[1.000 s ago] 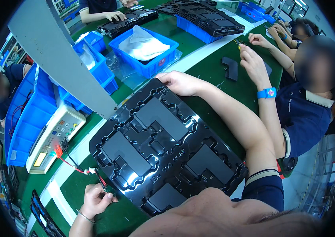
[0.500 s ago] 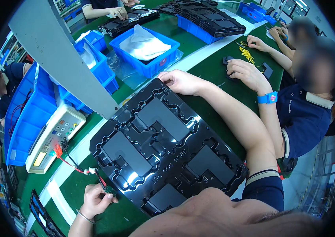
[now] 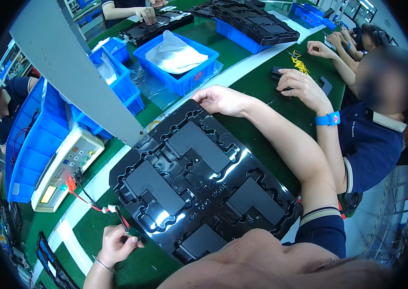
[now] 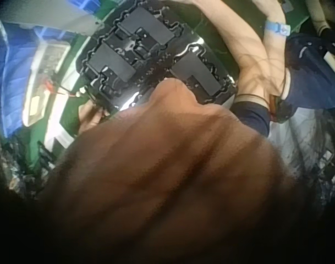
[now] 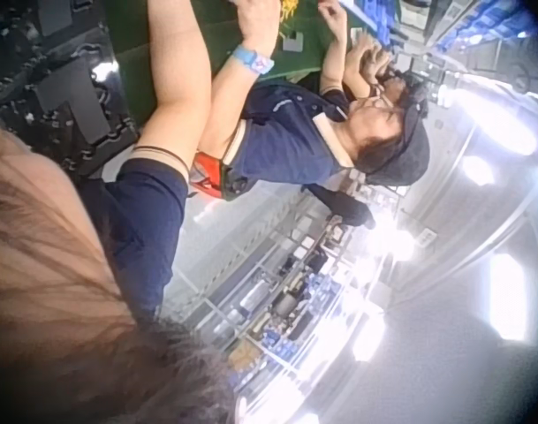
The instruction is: The person places an electronic component into a plastic tray by hand, then lifts the tray and stacks it onto a pile of trays on the upper shelf.
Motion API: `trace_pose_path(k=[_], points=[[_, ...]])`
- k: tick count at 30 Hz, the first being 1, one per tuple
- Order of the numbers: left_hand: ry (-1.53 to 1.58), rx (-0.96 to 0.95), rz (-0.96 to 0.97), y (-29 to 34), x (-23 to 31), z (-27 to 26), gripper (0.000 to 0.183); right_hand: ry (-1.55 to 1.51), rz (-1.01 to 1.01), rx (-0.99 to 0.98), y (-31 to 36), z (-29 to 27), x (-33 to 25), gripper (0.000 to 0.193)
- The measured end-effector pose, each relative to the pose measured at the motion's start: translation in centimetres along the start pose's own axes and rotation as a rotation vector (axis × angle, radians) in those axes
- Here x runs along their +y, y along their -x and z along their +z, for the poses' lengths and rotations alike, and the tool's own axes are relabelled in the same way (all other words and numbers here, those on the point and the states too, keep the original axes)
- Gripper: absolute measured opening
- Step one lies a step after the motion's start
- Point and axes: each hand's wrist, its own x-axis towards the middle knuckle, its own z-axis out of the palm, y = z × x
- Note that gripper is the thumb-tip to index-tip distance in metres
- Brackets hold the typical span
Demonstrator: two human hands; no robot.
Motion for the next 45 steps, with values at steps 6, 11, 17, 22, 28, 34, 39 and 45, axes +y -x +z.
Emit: trace_pose_path(k=[6, 11, 17, 22, 28, 34, 39, 45], points=[[-0.014, -0.001, 0.004, -0.1, 0.0, -0.1, 0.015, 0.123, 0.022, 0.124, -0.3, 0.1, 0.4, 0.021], [-0.029, -0.015, 0.011, -0.1, -0.2, -0.1, 0.015, 0.372, -0.102, 0.213, -0.2, 0.3, 0.5, 0.021], [-0.020, -0.010, -0.007, 0.0, -0.2, -0.1, 0.016, 0.600, -0.178, 0.196, -0.2, 0.0, 0.5, 0.021], [-0.013, -0.012, -0.010, -0.1, -0.1, -0.1, 0.014, 0.634, -0.238, 0.137, -0.4, -0.4, 0.9, 0.021], [-0.019, -0.008, 0.001, 0.0, -0.3, -0.1, 0.015, 0.747, -0.280, 0.116, -0.4, -0.3, 0.9, 0.020], [-0.005, -0.003, -0.011, 0.0, -0.2, -0.1, 0.015, 0.719, -0.274, 0.111, -0.5, -0.6, 1.2, 0.020], [0.017, -0.003, -0.032, -0.1, 0.2, 0.0, 0.014, 0.612, -0.264, 0.134, -0.4, -0.5, 1.3, 0.016], [0.004, -0.011, -0.005, -0.2, 0.3, 0.0, 0.014, 0.578, -0.238, 0.142, -0.3, -0.2, 1.0, 0.017]])
